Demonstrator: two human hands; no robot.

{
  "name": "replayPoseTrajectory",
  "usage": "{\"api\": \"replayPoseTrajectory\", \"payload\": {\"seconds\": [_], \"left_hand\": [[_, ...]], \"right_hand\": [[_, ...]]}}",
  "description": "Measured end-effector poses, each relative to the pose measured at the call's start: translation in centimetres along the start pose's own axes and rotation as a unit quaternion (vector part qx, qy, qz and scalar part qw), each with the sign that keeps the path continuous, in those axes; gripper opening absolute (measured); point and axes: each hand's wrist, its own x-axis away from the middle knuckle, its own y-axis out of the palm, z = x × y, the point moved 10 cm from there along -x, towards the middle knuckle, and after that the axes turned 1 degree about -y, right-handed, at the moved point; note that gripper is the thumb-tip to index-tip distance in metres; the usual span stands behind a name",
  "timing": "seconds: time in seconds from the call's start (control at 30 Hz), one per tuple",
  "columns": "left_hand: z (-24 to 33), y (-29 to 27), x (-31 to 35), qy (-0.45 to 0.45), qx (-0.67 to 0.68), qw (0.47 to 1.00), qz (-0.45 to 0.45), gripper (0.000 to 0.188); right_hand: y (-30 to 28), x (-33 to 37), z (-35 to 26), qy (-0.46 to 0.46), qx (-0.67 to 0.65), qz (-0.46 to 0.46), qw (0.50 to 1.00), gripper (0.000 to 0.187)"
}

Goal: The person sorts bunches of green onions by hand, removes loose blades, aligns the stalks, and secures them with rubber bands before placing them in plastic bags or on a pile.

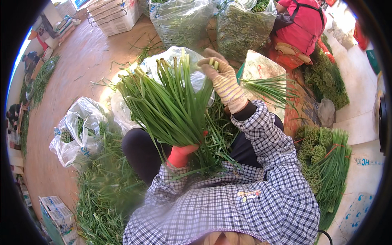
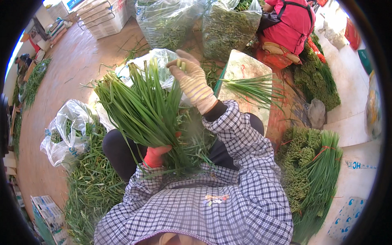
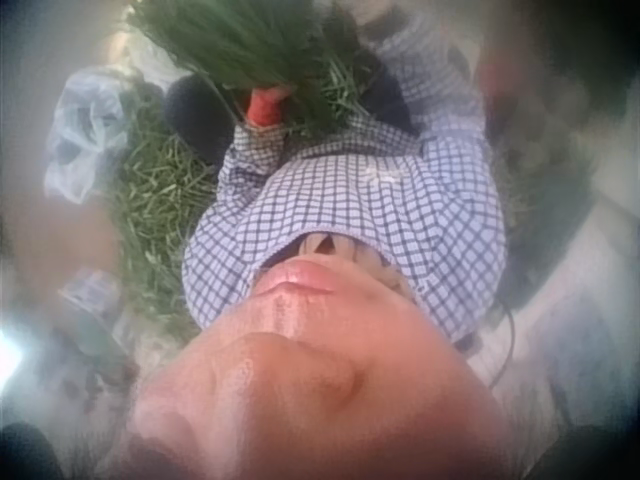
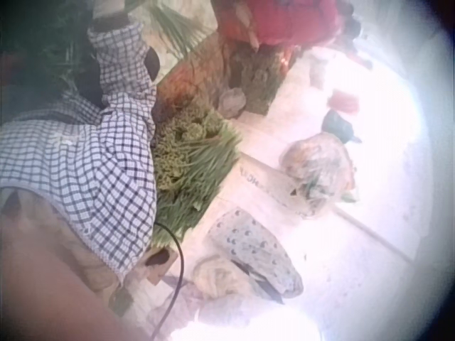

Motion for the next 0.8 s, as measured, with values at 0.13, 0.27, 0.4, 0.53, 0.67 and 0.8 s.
{"api": "replayPoseTrajectory", "payload": {"seconds": [0.13, 0.27, 0.4, 0.53, 0.67, 0.8], "left_hand": [[0.7, 1.3, 0.9, -0.074, 0.09, 0.993, 0.007, 0.061], [1.8, 1.3, 1.0, -0.063, 0.125, 0.987, 0.079, 0.054], [0.6, 0.6, 1.0, -0.038, 0.019, 0.999, 0.014, 0.056], [-4.3, 0.2, 0.1, -0.083, -0.204, 0.973, -0.074, 0.048], [-4.6, 0.3, 0.2, -0.023, 0.003, 0.996, -0.085, 0.049], [-1.1, 1.3, 0.6, 0.095, -0.193, 0.972, -0.09, 0.057]], "right_hand": [[-4.0, -0.5, -2.8, -0.105, -0.177, 0.109, 0.972, 0.045], [-11.7, -2.7, -3.3, -0.017, -0.143, 0.131, 0.981, 0.029], [-4.9, -2.4, 0.1, 0.157, 0.068, -0.104, 0.98, 0.028], [-1.2, -2.4, 4.0, 0.215, 0.091, -0.079, 0.969, 0.039], [0.5, -0.9, 6.7, 0.258, 0.015, -0.098, 0.961, 0.049], [2.0, 0.4, 6.4, 0.276, -0.09, -0.117, 0.95, 0.045]]}}
